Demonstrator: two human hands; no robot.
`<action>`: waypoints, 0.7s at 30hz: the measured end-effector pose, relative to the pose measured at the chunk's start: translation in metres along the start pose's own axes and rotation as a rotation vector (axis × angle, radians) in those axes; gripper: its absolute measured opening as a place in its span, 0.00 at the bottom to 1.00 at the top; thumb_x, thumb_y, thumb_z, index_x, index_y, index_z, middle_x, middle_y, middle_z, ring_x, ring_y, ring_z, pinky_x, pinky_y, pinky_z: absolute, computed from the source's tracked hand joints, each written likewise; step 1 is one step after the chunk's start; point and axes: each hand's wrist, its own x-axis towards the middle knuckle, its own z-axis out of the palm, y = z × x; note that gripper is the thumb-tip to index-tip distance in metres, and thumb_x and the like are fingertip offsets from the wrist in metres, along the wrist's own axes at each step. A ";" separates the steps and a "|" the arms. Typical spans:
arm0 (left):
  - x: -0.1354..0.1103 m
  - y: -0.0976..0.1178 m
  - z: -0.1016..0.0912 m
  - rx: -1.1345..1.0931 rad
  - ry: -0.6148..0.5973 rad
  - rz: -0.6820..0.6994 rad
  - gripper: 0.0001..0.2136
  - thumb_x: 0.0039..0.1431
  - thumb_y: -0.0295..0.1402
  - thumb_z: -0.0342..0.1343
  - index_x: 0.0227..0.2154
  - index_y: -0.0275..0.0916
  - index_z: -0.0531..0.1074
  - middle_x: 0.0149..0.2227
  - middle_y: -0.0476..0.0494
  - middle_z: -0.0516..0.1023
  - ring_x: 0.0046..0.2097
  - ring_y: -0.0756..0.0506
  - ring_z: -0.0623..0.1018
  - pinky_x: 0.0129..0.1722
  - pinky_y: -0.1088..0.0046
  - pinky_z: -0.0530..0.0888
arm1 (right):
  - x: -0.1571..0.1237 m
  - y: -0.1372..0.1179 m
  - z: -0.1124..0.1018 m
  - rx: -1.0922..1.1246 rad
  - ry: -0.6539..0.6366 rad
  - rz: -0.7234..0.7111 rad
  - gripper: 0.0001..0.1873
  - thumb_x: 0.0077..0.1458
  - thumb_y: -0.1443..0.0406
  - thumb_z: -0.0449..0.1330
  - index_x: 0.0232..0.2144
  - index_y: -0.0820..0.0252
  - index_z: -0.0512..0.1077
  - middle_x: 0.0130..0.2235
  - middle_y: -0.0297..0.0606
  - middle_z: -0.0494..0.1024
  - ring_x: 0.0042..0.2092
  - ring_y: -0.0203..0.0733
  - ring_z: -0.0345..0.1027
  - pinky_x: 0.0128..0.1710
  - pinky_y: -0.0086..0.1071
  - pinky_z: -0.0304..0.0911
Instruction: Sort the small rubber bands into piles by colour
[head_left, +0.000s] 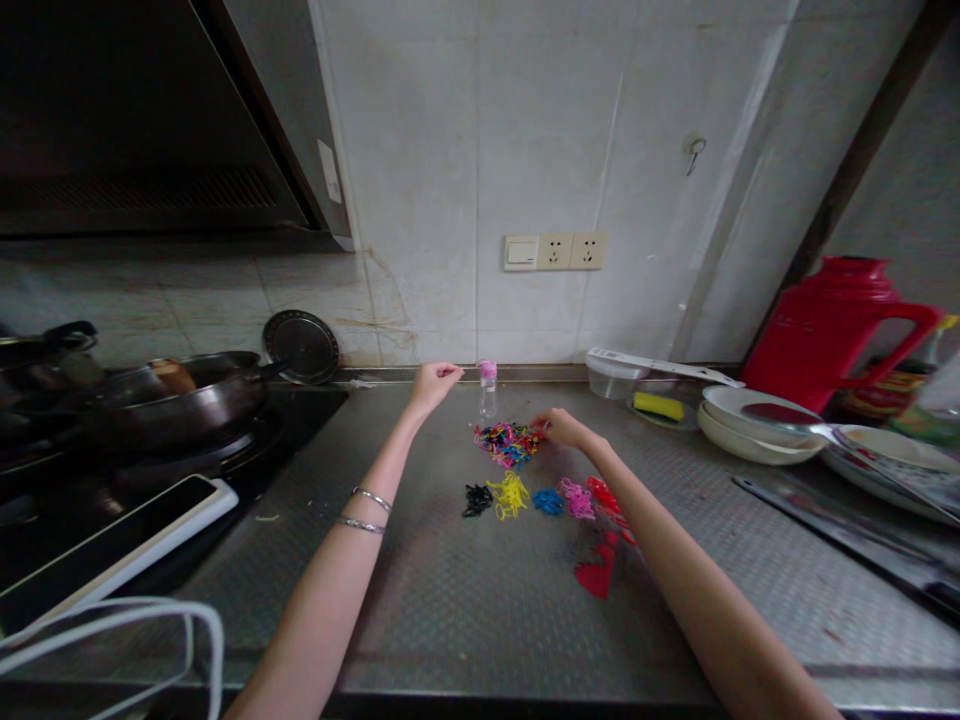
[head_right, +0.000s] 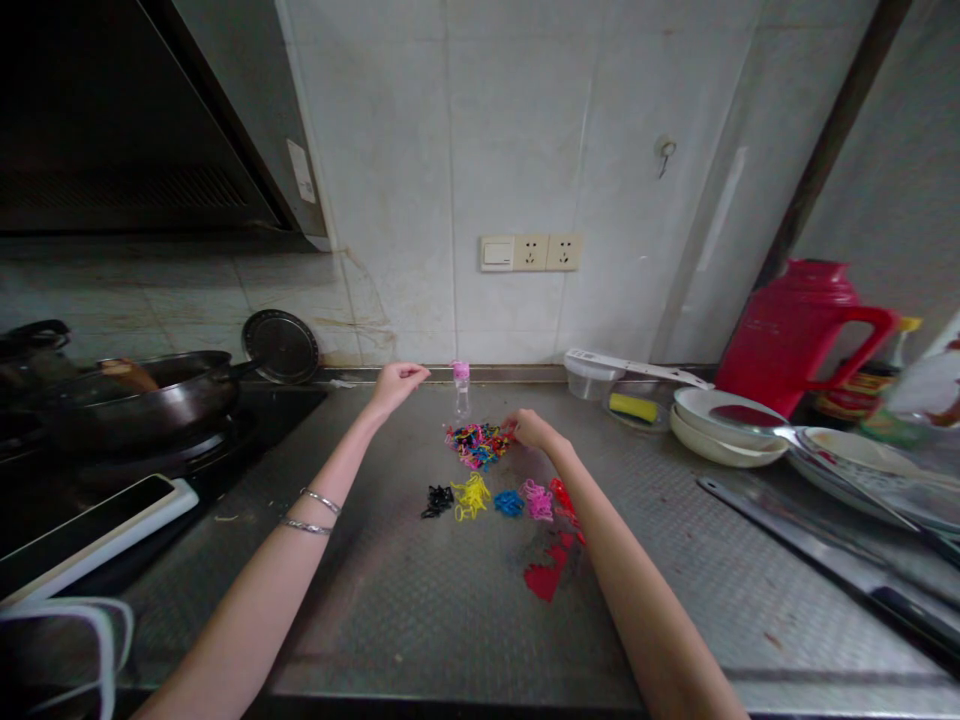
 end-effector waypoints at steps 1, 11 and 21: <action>0.000 -0.001 0.000 -0.003 -0.003 -0.004 0.12 0.44 0.36 0.55 0.26 0.30 0.75 0.19 0.47 0.72 0.22 0.52 0.67 0.23 0.78 0.61 | 0.000 0.001 0.001 -0.006 0.002 0.005 0.20 0.42 0.76 0.52 0.38 0.63 0.75 0.34 0.39 0.78 0.35 0.37 0.70 0.34 0.23 0.60; -0.001 -0.005 0.000 0.015 -0.030 0.005 0.11 0.44 0.35 0.55 0.24 0.31 0.75 0.18 0.47 0.71 0.21 0.53 0.67 0.23 0.78 0.61 | -0.002 0.004 -0.005 -0.006 0.008 0.030 0.17 0.43 0.74 0.53 0.36 0.63 0.75 0.29 0.38 0.77 0.30 0.35 0.69 0.28 0.21 0.60; -0.001 -0.012 0.000 0.057 -0.104 0.016 0.12 0.44 0.35 0.54 0.25 0.31 0.75 0.20 0.45 0.73 0.22 0.52 0.68 0.24 0.78 0.63 | -0.018 0.002 -0.042 0.401 -0.010 0.098 0.16 0.41 0.74 0.55 0.36 0.69 0.73 0.29 0.39 0.75 0.27 0.33 0.68 0.23 0.23 0.67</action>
